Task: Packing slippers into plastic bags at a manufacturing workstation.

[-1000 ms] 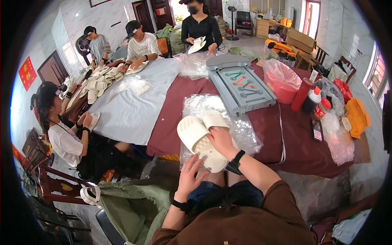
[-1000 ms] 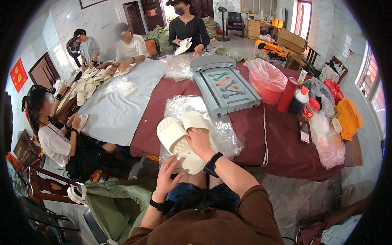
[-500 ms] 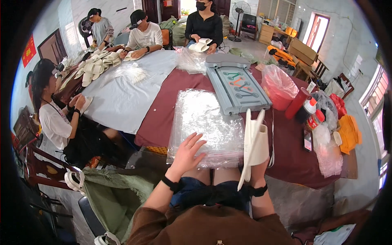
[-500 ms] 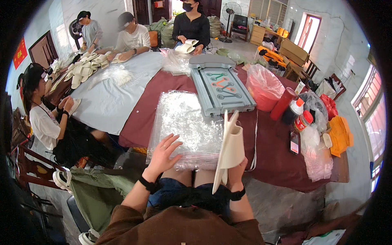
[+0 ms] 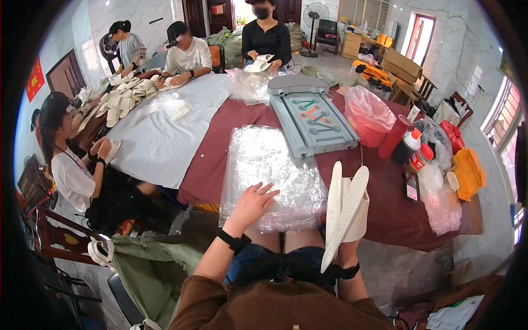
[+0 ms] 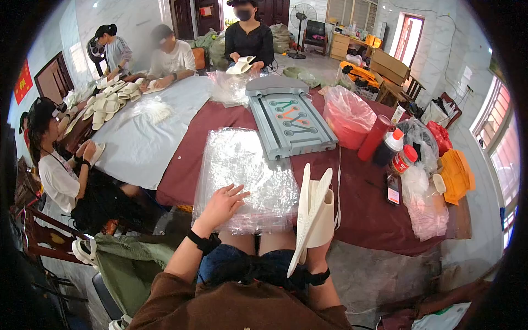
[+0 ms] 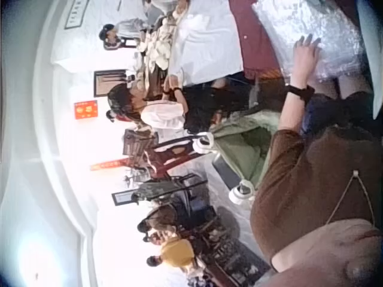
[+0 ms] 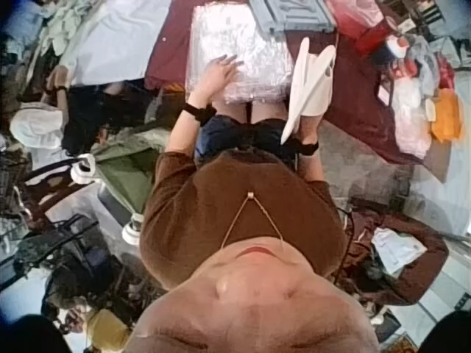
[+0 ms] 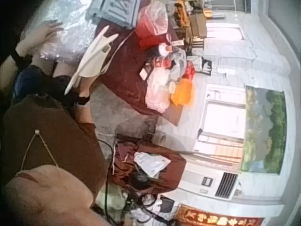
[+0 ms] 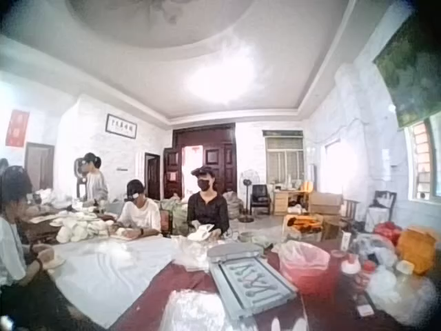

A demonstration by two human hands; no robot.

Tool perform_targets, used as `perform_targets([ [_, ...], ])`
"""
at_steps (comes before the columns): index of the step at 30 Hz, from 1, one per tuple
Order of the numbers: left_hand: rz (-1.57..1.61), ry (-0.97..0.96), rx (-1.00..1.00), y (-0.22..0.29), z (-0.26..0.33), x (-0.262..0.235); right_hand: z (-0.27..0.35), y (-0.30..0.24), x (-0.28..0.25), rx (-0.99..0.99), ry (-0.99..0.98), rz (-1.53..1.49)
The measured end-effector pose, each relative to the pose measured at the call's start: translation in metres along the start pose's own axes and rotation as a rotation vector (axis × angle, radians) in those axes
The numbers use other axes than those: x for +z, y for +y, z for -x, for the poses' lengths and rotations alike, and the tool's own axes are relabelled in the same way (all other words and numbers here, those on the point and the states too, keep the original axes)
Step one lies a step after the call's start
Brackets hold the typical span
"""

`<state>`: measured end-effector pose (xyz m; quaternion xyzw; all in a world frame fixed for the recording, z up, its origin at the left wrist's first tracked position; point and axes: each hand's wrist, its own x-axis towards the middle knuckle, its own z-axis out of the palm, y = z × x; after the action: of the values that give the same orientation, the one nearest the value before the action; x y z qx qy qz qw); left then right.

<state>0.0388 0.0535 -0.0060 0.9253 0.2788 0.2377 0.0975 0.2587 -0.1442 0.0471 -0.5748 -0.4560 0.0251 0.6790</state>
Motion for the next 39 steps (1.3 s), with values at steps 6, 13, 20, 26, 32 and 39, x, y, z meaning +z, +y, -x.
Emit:
perform_targets([
  [6, -0.034, -0.018, -0.069, 0.036, 0.013, -0.05, 0.006, 0.004, 0.002, 0.163, -0.02, -0.295],
  [13, 0.021, 0.104, -0.223, 0.056, 0.064, -0.1, -0.002, -0.011, -0.001, -0.124, -0.048, 0.164],
  [20, -0.002, 0.112, -0.482, 0.067, 0.096, -0.106, 0.006, -0.008, 0.005, 0.067, -0.059, -0.043],
  [26, -0.07, 0.162, -0.264, 0.038, 0.063, -0.044, 0.026, 0.041, -0.013, 0.191, -0.11, -0.166],
  [32, -0.001, 0.04, -0.243, 0.023, 0.015, 0.004, 0.018, 0.02, -0.015, 0.236, -0.049, -0.257],
  [39, 0.236, 0.037, -0.131, 0.004, 0.011, 0.015, 0.004, 0.003, -0.02, -0.218, -0.396, 0.16],
])
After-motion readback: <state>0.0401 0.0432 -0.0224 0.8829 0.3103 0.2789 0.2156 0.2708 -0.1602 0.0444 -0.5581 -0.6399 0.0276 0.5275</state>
